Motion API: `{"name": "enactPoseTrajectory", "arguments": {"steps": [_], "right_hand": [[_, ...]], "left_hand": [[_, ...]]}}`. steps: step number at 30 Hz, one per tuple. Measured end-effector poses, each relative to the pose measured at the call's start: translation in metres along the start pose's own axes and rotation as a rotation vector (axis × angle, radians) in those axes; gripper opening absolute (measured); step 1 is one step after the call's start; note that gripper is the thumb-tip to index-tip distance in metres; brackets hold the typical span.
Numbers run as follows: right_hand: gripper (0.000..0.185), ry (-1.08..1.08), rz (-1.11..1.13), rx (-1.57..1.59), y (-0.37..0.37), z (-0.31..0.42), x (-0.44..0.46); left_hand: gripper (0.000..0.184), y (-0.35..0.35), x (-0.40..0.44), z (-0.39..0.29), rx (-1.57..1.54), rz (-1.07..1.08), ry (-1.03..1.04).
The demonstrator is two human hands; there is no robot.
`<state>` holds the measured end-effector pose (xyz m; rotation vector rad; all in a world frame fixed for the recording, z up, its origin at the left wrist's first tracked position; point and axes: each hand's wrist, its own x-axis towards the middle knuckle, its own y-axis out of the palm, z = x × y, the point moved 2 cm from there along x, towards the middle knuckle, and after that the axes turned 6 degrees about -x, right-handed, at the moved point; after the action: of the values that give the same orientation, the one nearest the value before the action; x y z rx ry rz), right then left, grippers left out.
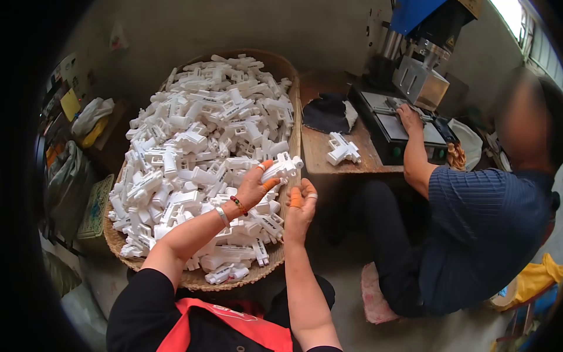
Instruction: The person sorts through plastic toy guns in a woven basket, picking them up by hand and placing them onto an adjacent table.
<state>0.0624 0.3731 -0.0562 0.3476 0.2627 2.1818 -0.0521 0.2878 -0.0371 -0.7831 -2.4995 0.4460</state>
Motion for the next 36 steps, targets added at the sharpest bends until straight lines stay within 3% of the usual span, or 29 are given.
{"name": "enactPoseTrajectory", "arguments": {"steps": [2, 4, 8, 11, 14, 15, 18, 20, 21, 23, 24, 25, 27, 28, 30, 36], "right_hand": [[0.024, 0.159, -0.046, 0.116, -0.008, 0.000, 0.004], [0.023, 0.272, -0.064, 0.183, -0.012, -0.006, 0.008], [0.025, 0.221, -0.004, -0.021, -0.010, 0.005, 0.004], [0.025, 0.182, 0.042, 0.050, -0.013, -0.003, 0.005], [0.024, 0.171, 0.093, 0.135, 0.001, 0.009, -0.007], [0.029, 0.182, 0.151, 0.124, 0.005, 0.006, -0.009], [0.047, 0.266, 0.227, -0.008, 0.022, -0.003, -0.019], [0.051, 0.235, 0.255, -0.041, 0.032, -0.017, -0.016], [0.058, 0.256, 0.327, -0.062, 0.039, -0.008, -0.018], [0.062, -0.018, 0.365, -0.230, 0.054, -0.029, -0.020], [0.057, -0.158, 0.296, -0.524, 0.057, -0.023, -0.031], [0.057, -0.165, 0.298, -0.528, 0.060, -0.018, -0.035], [0.048, 0.085, 0.353, -0.069, 0.067, -0.009, -0.048], [0.042, 0.109, 0.335, 0.018, 0.069, -0.020, -0.044], [0.037, 0.219, 0.322, 0.126, 0.067, -0.032, -0.037], [0.044, 0.476, 0.203, 0.330, 0.040, -0.037, -0.027]], "left_hand": [[0.050, 0.008, -0.002, 0.011, 0.127, -0.085, 0.214], [0.053, 0.006, -0.008, 0.000, 0.178, -0.028, 0.182], [0.052, 0.003, -0.021, -0.017, 0.197, -0.021, 0.290], [0.047, -0.009, -0.028, -0.026, 0.359, -0.074, 0.523], [0.046, -0.023, -0.033, -0.035, 0.297, -0.052, 0.457], [0.046, -0.029, -0.035, -0.043, 0.214, -0.014, 0.293], [0.035, -0.038, -0.039, -0.026, 0.345, -0.157, 0.416], [0.051, -0.044, -0.053, -0.025, 0.089, 0.033, 0.096], [0.051, -0.043, -0.062, -0.008, -0.164, 0.100, 0.037], [0.052, -0.050, -0.074, -0.023, 0.144, 0.300, 0.053], [0.054, -0.054, -0.082, -0.029, 0.287, 0.267, 0.142], [0.054, -0.059, -0.084, -0.032, 0.283, 0.261, 0.145], [0.050, -0.075, -0.091, -0.041, -0.015, 0.333, -0.076], [0.045, -0.085, -0.093, -0.041, 0.046, 0.319, 0.116], [0.038, -0.113, -0.104, -0.043, -0.075, 0.380, 0.248], [0.032, -0.227, -0.155, -0.106, -0.060, 0.027, 0.329]]}}
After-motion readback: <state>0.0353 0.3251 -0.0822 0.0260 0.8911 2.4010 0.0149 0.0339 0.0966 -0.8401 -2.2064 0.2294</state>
